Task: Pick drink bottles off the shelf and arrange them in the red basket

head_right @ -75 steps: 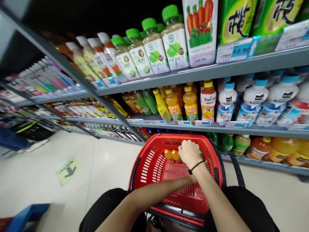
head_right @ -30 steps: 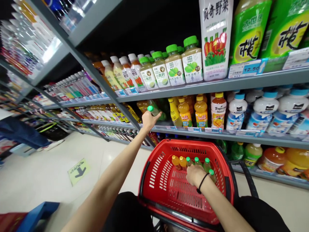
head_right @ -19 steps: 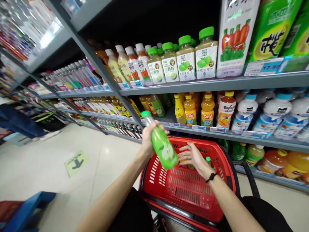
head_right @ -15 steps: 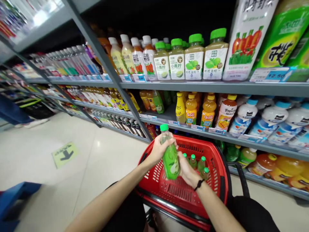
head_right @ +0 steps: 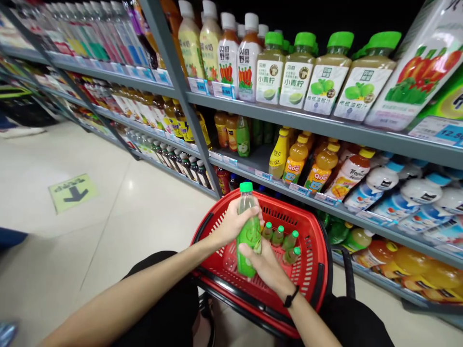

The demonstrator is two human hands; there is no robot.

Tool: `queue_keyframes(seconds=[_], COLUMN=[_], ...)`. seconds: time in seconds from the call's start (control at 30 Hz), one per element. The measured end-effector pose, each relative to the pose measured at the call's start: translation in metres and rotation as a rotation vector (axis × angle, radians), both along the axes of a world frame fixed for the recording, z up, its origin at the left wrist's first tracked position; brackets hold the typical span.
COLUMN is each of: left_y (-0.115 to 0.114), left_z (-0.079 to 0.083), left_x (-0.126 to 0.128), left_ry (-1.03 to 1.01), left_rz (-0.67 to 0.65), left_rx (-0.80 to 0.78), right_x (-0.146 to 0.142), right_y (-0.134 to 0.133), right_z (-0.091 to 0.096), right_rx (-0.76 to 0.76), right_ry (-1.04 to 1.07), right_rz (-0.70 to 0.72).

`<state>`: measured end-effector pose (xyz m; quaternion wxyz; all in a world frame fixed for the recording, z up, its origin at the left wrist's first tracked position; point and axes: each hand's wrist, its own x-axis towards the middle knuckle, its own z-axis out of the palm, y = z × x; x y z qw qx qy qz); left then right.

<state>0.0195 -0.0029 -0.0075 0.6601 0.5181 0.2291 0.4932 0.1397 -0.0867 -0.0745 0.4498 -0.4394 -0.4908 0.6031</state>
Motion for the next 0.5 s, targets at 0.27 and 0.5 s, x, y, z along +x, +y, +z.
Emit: queue_keyframes(seconds=[0.27, 0.5], left_y=[-0.0062, -0.0073], left_z=[-0.0011, -0.0024], left_x=[0.0036, 0.0056], left_ry=[-0.003, -0.011], left_rz=[-0.004, -0.022], left_rx=[0.042, 0.064], right_x=[-0.005, -0.0019], right_y=[0.0049, 0.001], right_z=[-0.0019, 0.0064], right_rx=[-0.024, 0.017], right_ry=[-0.017, -0.008], right_rz=[-0.054, -0.057])
